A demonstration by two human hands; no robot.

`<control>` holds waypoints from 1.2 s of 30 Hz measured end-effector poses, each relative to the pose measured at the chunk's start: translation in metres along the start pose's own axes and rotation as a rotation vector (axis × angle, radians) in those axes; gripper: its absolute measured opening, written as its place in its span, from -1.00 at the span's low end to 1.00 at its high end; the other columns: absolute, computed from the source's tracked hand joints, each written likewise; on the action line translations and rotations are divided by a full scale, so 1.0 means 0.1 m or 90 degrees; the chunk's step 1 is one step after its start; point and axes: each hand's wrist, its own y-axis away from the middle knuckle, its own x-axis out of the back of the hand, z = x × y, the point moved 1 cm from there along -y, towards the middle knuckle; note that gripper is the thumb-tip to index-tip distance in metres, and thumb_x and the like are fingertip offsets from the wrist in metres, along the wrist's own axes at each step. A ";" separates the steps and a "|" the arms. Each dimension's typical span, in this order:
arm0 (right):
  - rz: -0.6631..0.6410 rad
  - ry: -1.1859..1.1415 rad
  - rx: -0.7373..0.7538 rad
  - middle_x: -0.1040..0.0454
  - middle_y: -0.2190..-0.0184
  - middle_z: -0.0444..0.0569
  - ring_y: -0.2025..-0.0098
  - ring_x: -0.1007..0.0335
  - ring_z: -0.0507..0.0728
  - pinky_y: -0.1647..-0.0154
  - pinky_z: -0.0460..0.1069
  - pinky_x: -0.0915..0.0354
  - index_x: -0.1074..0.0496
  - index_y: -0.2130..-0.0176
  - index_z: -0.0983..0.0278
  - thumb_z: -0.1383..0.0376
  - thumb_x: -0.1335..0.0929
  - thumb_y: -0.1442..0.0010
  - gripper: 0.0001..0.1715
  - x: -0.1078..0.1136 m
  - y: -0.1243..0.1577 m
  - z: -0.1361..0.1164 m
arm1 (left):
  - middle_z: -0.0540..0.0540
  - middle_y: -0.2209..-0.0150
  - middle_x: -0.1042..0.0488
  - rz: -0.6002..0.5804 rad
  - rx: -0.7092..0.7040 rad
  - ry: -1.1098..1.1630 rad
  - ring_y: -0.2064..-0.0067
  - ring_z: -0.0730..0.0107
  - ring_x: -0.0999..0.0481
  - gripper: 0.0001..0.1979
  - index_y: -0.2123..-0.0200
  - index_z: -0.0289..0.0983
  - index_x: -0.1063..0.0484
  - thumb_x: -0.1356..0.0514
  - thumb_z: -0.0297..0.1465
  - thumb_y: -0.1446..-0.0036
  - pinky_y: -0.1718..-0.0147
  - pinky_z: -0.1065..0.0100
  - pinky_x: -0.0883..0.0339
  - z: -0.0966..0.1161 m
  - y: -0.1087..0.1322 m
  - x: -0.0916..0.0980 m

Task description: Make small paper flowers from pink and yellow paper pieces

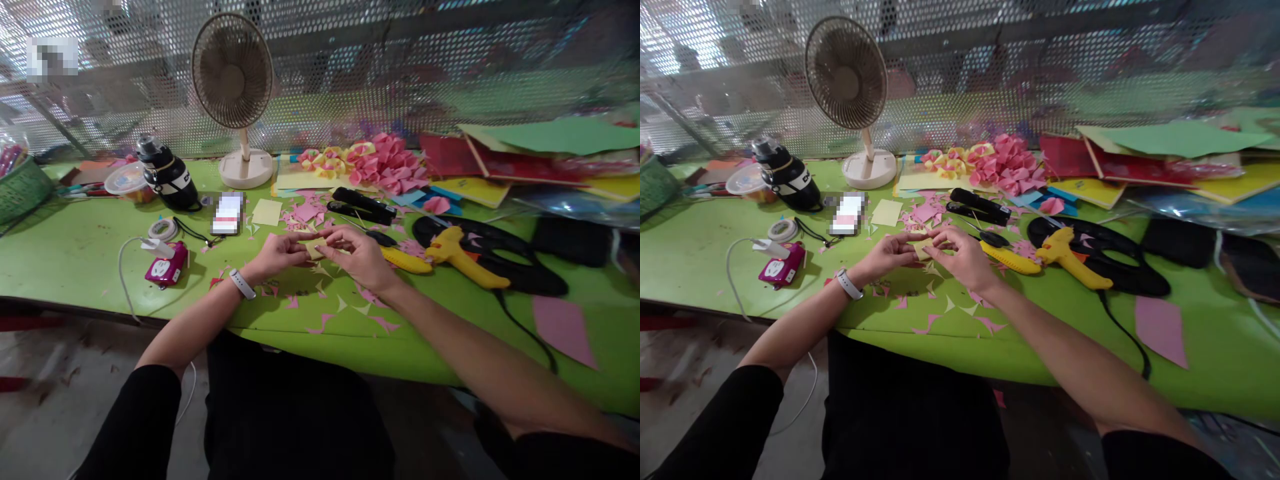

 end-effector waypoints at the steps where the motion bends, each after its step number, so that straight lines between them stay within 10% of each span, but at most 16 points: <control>1: 0.002 0.000 0.001 -0.50 0.07 0.05 0.10 -0.49 0.20 0.08 0.17 -0.47 -0.46 0.37 0.22 0.03 -0.47 -0.17 -0.68 0.00 -0.01 0.00 | -0.07 0.38 -0.60 -0.001 -0.003 0.002 0.28 0.46 -0.63 -0.40 -0.22 -0.43 -0.34 -0.35 -0.48 -0.10 0.05 0.27 -0.53 0.00 0.00 0.00; 20: -0.012 0.021 0.036 -0.51 0.17 0.03 0.06 -0.46 0.21 0.00 0.18 -0.43 -0.47 0.37 0.21 0.08 -0.47 -0.17 -0.73 0.02 -0.02 -0.05 | -0.10 0.34 -0.61 -0.013 0.016 -0.014 0.23 0.43 -0.63 -0.41 -0.23 -0.45 -0.34 -0.33 -0.40 -0.16 -0.02 0.19 -0.52 0.03 0.02 -0.01; 30: -0.088 -0.089 -0.180 -0.45 0.43 -0.09 0.38 -0.35 0.09 0.33 0.04 -0.31 -0.46 0.36 0.20 -0.09 -0.39 -0.21 -0.57 0.12 -0.07 -0.03 | -0.04 0.38 -0.60 -0.006 0.064 0.031 0.25 0.49 -0.65 -0.40 -0.29 -0.40 -0.25 -0.27 -0.54 -0.20 -0.01 0.30 -0.51 0.05 0.01 -0.01; 36: -0.072 -0.047 -0.110 -0.52 0.34 -0.05 0.29 -0.40 0.12 0.20 0.08 -0.34 -0.52 0.36 0.21 -0.04 -0.47 -0.13 -0.63 0.06 -0.03 -0.08 | -0.08 0.34 -0.62 -0.011 0.060 -0.006 0.26 0.46 -0.64 -0.25 -0.37 -0.40 -0.07 -0.29 -0.51 -0.18 0.05 0.29 -0.53 0.10 0.04 -0.03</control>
